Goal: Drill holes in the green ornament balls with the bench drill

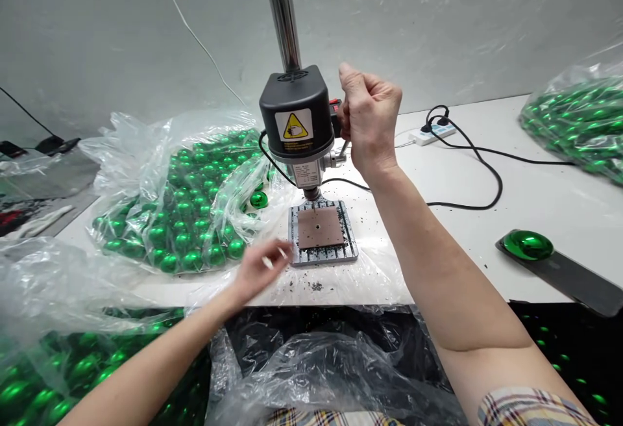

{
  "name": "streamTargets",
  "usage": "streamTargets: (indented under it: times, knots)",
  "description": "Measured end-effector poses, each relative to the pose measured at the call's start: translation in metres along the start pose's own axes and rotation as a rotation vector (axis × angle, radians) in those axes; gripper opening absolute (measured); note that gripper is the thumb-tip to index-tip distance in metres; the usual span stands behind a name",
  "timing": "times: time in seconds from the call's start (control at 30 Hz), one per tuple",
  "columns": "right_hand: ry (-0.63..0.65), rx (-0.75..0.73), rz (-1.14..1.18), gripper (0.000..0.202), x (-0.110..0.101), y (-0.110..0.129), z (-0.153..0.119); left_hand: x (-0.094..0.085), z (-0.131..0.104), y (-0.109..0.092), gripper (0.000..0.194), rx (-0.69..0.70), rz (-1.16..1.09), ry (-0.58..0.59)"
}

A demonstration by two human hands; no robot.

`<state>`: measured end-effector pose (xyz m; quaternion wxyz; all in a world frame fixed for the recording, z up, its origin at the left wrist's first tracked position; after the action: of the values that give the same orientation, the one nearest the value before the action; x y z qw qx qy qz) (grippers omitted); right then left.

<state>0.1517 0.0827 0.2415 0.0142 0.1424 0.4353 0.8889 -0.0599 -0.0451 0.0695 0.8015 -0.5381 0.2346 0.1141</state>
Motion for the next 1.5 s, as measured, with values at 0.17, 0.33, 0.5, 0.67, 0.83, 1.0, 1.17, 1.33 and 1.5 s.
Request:
streamTargets:
  times: [0.17, 0.33, 0.5, 0.67, 0.83, 1.0, 1.17, 1.33, 1.5]
  knots:
    - [-0.023, -0.018, 0.020, 0.058, 0.000, -0.001, -0.001, -0.065, 0.096, 0.066, 0.030, -0.349, 0.427, -0.339]
    - [0.007, 0.000, -0.019, 0.059, -0.002, -0.004, 0.002, -0.070, 0.127, 0.109, 0.037, -0.535, 0.598, -0.104]
    - [-0.008, 0.010, -0.009, 0.056, -0.001, -0.001, 0.003, -0.061, 0.113, 0.074, 0.042, -0.251, 0.497, -0.363]
    - [0.001, 0.023, -0.024, 0.056, 0.000, -0.005, 0.008, -0.022, 0.059, 0.022, 0.056, -0.189, -0.202, -0.373]
    - [0.029, 0.027, -0.052, 0.053, 0.000, -0.009, 0.012, 0.022, 0.027, 0.022, 0.052, -0.584, -0.925, -0.116]
    - [-0.006, 0.061, -0.047, 0.056, 0.001, -0.006, 0.007, 0.024, 0.029, 0.031, 0.037, -0.600, -1.131, -0.188]
    - [0.003, 0.080, 0.018, 0.063, 0.001, -0.004, 0.004, 0.029, 0.032, 0.036, 0.035, -0.663, -1.163, -0.217]
    - [0.031, 0.077, 0.020, 0.066, 0.000, -0.004, 0.004, 0.031, 0.037, 0.042, 0.043, -0.614, -1.113, -0.278]
    - [0.055, 0.037, -0.001, 0.065, -0.002, -0.004, 0.003, 0.027, 0.045, 0.049, 0.067, -0.405, -0.751, -0.324]
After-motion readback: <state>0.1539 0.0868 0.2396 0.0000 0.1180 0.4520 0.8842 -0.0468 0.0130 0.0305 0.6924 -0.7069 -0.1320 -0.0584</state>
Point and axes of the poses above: each hand's wrist, its own z-axis towards the middle knuckle, its own x-axis out of the palm, y = z × x, the point moved 3 cm from there along z, towards the middle knuckle, and after that the axes turned 6 degrees about -z, right-handed, at the moved point
